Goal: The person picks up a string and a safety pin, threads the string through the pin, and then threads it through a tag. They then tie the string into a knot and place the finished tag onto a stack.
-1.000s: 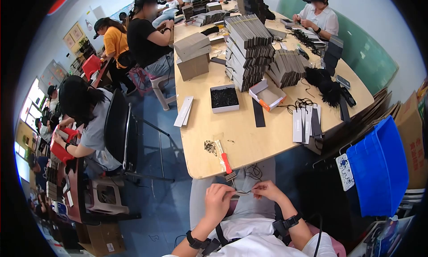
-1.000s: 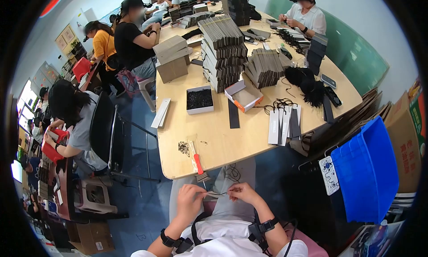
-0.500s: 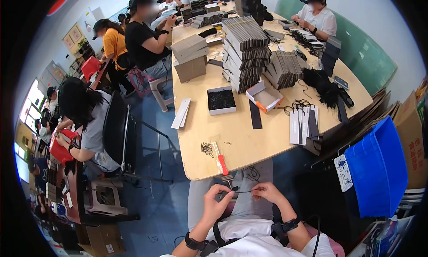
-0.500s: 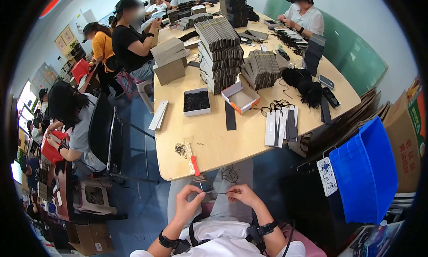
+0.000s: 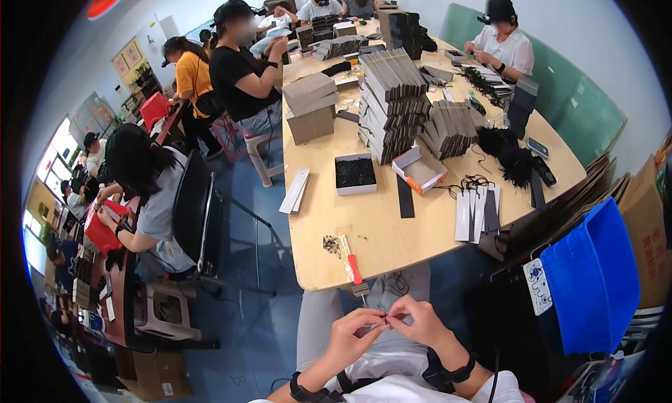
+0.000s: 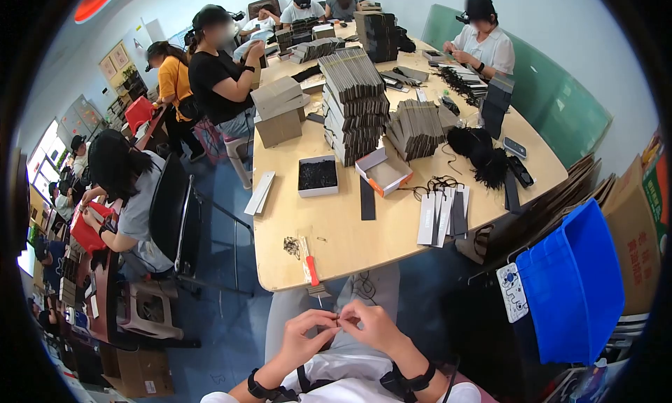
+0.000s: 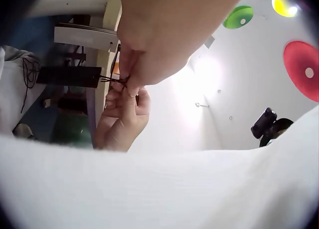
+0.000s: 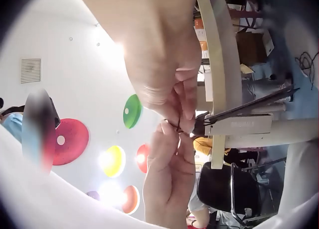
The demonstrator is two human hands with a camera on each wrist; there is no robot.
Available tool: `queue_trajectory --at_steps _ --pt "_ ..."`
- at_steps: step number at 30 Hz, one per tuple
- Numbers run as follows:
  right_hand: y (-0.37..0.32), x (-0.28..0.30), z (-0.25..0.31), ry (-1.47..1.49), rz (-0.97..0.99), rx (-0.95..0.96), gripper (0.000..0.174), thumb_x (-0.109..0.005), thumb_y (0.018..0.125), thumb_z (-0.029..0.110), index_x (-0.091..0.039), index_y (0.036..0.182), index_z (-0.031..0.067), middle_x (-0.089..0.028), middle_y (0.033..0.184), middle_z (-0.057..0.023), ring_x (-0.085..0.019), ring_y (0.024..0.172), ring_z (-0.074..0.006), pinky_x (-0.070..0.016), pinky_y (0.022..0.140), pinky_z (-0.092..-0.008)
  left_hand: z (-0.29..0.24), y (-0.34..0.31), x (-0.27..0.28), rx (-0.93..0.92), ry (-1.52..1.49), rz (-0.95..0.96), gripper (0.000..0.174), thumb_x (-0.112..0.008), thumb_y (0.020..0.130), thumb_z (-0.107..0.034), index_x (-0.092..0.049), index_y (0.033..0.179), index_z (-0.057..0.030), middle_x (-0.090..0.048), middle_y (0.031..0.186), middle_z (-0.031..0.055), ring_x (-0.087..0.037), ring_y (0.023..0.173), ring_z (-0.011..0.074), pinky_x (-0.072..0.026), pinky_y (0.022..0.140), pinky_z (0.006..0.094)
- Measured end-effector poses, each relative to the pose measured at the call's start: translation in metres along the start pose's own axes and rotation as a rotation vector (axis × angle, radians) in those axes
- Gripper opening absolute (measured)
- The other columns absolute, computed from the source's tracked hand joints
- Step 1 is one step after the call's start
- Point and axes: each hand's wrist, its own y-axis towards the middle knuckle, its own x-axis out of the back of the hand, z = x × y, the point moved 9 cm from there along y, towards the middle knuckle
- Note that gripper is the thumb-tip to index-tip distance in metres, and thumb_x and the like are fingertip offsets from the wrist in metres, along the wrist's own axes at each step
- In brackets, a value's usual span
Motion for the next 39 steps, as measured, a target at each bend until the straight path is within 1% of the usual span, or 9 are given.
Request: queue_trajectory --at_steps 6,8,11,14,21,30,34,36,39 --pt "-0.006 -0.006 -0.028 0.353 0.104 -0.34 0.014 -0.064 0.086 0.003 -0.056 0.098 0.0014 -0.065 0.075 -0.0077 -0.064 0.061 -0.0138 -0.0495 0.056 -0.0235 -0.002 0.01 -0.002 -0.025 0.053 0.011 0.015 -0.077 0.073 -0.002 -0.07 0.086 -0.0017 -0.067 0.085 0.0083 -0.066 0.076 0.0142 -0.0514 0.067 0.0248" --pt "-0.016 -0.025 -0.051 0.699 0.205 -0.402 0.019 -0.062 0.086 0.002 -0.057 0.103 0.002 -0.063 0.089 -0.0083 -0.062 0.078 -0.0126 -0.0474 0.067 -0.023 -0.011 0.015 0.0 -0.006 -0.049 -0.001 0.016 -0.077 0.073 -0.002 -0.069 0.087 -0.0011 -0.066 0.081 0.0075 -0.066 0.074 0.0135 -0.0513 0.066 0.0242" --pt "-0.008 -0.005 -0.048 0.597 0.068 -0.018 0.034 -0.065 0.082 0.004 -0.054 0.114 0.0026 -0.058 0.106 -0.0089 -0.056 0.103 -0.0164 -0.0439 0.083 -0.0272 -0.017 0.021 0.007 -0.015 -0.04 -0.009 0.02 -0.078 0.073 -0.002 -0.067 0.09 0.0008 -0.066 0.083 0.0072 -0.065 0.075 0.0122 -0.0518 0.067 0.0234" --pt "-0.004 -0.019 -0.032 0.531 0.104 -0.033 0.046 -0.067 0.08 0.006 -0.051 0.123 0.0032 -0.052 0.12 -0.0082 -0.048 0.116 -0.0193 -0.0397 0.093 -0.0317 -0.014 0.027 0.0 0.004 -0.243 0.06 0.021 -0.077 0.074 0.0 -0.065 0.091 0.0019 -0.067 0.087 0.0083 -0.065 0.077 0.0122 -0.0523 0.069 0.0233" --pt "0.006 -0.024 -0.019 0.211 -0.129 -0.054 0.06 -0.064 0.077 0.003 -0.043 0.133 0.0084 -0.057 0.11 -0.011 -0.058 0.098 -0.021 -0.0447 0.086 -0.0324 -0.013 0.038 0.006 0.085 -0.462 -0.03 0.019 -0.074 0.076 0.003 -0.062 0.091 0.0016 -0.067 0.085 0.0071 -0.065 0.078 0.0115 -0.053 0.072 0.0236" --pt "-0.017 -0.022 -0.052 0.044 0.047 -0.234 0.058 -0.063 0.078 0.008 -0.041 0.132 0.0092 -0.06 0.087 -0.0129 -0.051 0.056 -0.0187 -0.0437 0.057 -0.0309 0.008 0.048 0.06 0.077 -0.486 -0.443 0.01 -0.072 0.08 -0.002 -0.064 0.087 -0.0014 -0.064 0.074 0.0007 -0.057 0.066 0.0049 -0.0444 0.062 0.0179" --pt "-0.029 -0.008 -0.067 0.054 0.002 -0.296 0.051 -0.069 0.08 0.017 -0.047 0.125 0.0076 -0.063 0.088 -0.0146 -0.059 0.062 -0.0224 -0.0473 0.059 -0.033 0.023 0.057 0.083 0.027 -0.576 -0.593 0.011 -0.072 0.082 -0.005 -0.063 0.087 -0.0026 -0.063 0.076 0.0005 -0.057 0.07 0.0057 -0.0434 0.066 0.0181" --pt "-0.018 0.017 -0.055 -0.288 -0.047 -0.191 0.046 -0.074 0.079 0.025 -0.054 0.116 0.0056 -0.067 0.091 -0.0157 -0.067 0.076 -0.0274 -0.0511 0.065 -0.0357 0.028 0.059 0.08 0.043 -0.618 -0.555 0.014 -0.07 0.083 -0.006 -0.061 0.092 -0.0014 -0.063 0.082 0.0019 -0.059 0.076 0.0073 -0.0465 0.072 0.0206" --pt "0.004 0.065 -0.032 -0.253 -0.34 -0.121 0.043 -0.078 0.074 0.019 -0.06 0.109 0.0018 -0.067 0.096 -0.0185 -0.067 0.086 -0.0329 -0.0522 0.073 -0.0364 0.015 0.066 0.066 0.055 -0.691 -0.456 0.014 -0.061 0.089 -0.002 -0.058 0.102 -0.0012 -0.064 0.099 0.0082 -0.062 0.088 0.0128 -0.0489 0.08 0.0247"
